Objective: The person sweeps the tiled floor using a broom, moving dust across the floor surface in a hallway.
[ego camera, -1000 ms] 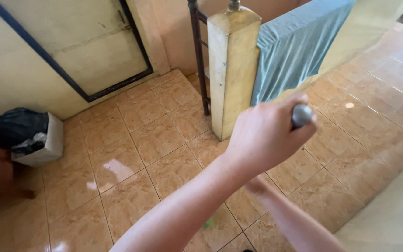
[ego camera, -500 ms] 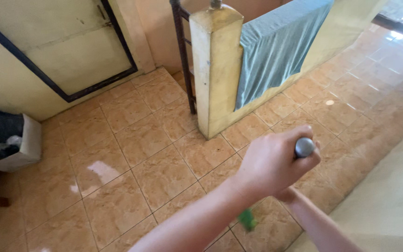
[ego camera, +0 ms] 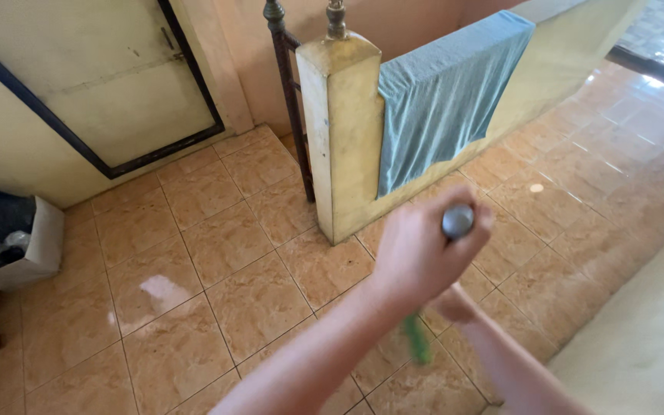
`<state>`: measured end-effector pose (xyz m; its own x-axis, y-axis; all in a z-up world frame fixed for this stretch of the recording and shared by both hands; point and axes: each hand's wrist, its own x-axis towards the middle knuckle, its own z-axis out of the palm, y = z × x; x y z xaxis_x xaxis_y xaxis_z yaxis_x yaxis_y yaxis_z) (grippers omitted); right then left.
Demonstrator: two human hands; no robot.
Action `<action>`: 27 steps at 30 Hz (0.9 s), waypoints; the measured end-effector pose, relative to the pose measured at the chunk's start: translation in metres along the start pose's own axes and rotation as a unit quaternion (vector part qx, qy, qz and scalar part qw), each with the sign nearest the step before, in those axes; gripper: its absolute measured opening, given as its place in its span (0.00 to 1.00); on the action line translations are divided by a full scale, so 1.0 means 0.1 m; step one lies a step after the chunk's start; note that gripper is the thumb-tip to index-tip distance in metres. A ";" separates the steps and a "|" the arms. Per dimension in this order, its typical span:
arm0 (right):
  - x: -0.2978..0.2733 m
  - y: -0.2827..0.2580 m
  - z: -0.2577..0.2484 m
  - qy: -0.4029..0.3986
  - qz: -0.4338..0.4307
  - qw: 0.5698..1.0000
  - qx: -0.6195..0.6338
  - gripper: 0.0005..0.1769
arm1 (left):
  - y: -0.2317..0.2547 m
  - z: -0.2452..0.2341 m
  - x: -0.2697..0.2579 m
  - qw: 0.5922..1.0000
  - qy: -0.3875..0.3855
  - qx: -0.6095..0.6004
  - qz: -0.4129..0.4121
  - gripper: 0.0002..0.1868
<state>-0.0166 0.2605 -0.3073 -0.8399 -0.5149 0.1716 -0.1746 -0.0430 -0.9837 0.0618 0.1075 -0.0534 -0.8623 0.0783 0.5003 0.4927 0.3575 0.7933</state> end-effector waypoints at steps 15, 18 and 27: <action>0.08 0.22 0.57 -0.080 0.015 0.977 0.199 0.29 | -0.04 0.15 0.10 0.985 -0.106 0.137 -0.026 0.16; 0.07 0.13 0.19 -0.084 0.006 0.985 0.151 0.30 | -0.03 0.26 0.14 0.989 -0.093 0.107 -0.034 0.15; -0.06 0.72 -1.07 -0.042 0.051 0.997 -0.042 0.26 | -0.43 0.87 -0.21 0.998 -0.014 -0.031 -0.058 0.10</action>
<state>-0.0790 0.3519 -0.3733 -0.8099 -0.5833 0.0623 -0.1354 0.0826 -0.9873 0.0485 0.1713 -0.1286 -0.9165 0.0654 0.3947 0.3948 0.3065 0.8661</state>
